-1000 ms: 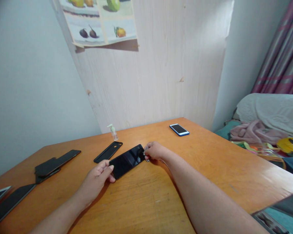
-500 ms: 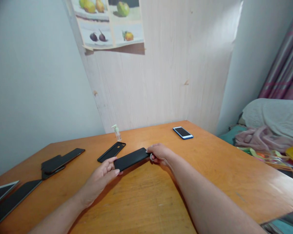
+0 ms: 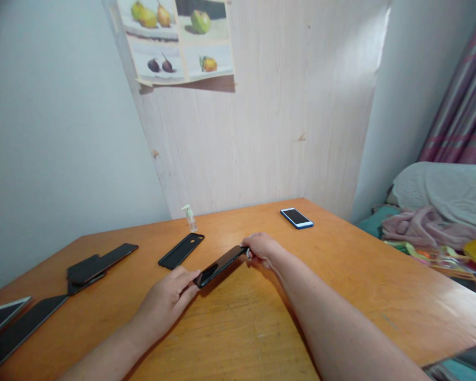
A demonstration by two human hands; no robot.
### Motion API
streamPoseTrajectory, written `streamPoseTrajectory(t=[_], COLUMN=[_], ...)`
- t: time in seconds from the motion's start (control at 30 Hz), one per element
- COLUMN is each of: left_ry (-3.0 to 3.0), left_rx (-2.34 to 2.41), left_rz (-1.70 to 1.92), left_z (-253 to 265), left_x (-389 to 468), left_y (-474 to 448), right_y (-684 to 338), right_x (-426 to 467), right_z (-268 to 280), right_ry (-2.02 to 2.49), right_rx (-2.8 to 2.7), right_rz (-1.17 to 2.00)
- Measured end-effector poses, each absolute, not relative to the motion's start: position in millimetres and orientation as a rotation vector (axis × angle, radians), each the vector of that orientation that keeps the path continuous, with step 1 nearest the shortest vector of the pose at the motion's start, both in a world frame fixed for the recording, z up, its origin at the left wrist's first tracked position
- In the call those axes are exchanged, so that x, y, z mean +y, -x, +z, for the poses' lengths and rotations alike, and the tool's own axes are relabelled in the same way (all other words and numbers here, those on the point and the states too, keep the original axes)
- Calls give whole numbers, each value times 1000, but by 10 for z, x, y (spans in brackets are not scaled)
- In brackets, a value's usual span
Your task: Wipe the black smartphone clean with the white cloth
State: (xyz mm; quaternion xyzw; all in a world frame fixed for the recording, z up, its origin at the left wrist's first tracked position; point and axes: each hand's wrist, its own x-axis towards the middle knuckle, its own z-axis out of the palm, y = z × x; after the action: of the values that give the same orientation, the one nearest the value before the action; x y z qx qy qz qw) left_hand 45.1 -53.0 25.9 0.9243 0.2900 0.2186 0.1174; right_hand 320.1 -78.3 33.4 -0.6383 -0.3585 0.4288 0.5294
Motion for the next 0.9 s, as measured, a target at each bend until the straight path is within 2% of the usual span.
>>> streamPoseTrajectory(t=[0.33, 0.67, 0.9], left_ry=[-2717, -2646, -2645], left_rx=[861, 942, 960], left_rz=[716, 724, 688], left_z=[213, 195, 183], left_x=[-561, -491, -464], left_y=[-502, -499, -502], right_y=[-3154, -3160, -3029], right_x=[-782, -773, -814], right_z=[329, 444, 410], right_ry=[1513, 1284, 1299], right_rx=[-870, -824, -966], right_rz=[913, 674, 699])
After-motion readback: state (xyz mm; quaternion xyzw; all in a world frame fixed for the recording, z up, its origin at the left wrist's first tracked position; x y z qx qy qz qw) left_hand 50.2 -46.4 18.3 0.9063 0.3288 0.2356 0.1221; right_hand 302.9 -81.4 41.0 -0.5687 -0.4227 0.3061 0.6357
